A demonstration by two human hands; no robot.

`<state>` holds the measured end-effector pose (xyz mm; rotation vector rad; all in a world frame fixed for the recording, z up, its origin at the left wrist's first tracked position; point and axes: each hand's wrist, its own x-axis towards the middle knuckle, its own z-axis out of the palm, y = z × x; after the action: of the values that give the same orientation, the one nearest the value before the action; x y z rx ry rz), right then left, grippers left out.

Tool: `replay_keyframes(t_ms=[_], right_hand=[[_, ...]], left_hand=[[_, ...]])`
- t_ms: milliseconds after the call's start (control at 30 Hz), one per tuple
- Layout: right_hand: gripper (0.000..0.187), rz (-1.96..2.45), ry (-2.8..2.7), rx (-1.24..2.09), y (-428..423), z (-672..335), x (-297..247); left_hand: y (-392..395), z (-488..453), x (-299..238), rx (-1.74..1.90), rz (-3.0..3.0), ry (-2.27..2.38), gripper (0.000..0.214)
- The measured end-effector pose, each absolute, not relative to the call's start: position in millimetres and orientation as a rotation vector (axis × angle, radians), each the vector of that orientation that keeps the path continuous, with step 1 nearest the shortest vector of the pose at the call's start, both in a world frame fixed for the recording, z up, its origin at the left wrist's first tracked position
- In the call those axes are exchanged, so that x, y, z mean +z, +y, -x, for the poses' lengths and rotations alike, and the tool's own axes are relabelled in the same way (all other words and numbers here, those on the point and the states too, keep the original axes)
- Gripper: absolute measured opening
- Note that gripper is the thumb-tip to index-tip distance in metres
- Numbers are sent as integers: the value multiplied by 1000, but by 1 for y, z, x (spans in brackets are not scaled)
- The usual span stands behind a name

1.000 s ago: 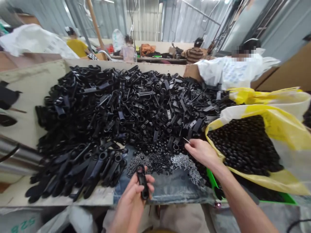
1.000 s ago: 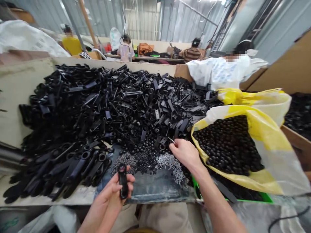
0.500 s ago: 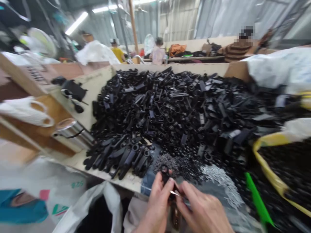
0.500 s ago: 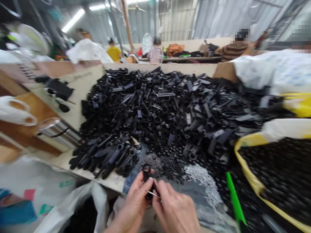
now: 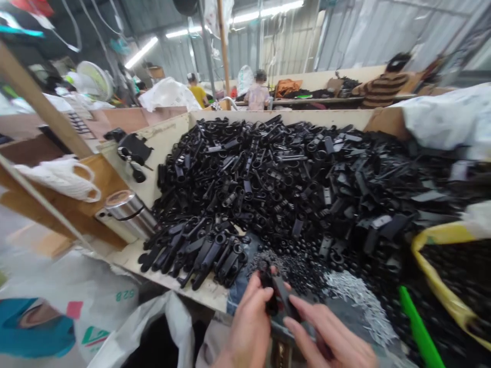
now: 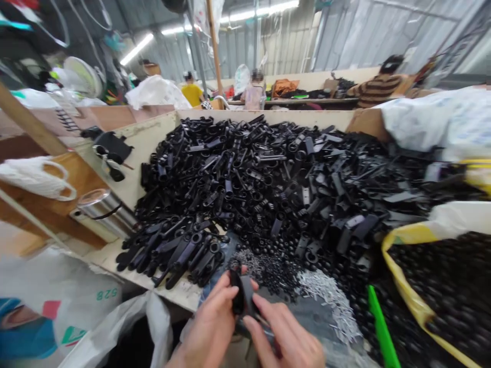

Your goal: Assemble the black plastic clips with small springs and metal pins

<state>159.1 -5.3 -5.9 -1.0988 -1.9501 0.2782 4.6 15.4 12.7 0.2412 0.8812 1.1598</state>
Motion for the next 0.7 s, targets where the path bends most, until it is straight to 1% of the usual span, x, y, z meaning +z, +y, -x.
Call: replay_keyframes(t_ms=[100, 333, 500, 633, 700], right_hand=[[32, 1080, -1953, 231, -7, -153, -11], [29, 1117, -1901, 174, -11, -144, -14], [29, 1114, -1925, 156, -13, -147, -12], [30, 1107, -1926, 124, -13, -148, -11], [29, 1098, -1912, 126, -11, -147, -9]], left_hand=[[17, -2, 19, 1124, -202, 850, 38], [11, -7, 6, 1100, -221, 829, 33], [8, -11, -1, 1109, -236, 820, 37], [7, -12, 5, 1106, -226, 814, 41], [6, -12, 11, 1083, -244, 828, 39]])
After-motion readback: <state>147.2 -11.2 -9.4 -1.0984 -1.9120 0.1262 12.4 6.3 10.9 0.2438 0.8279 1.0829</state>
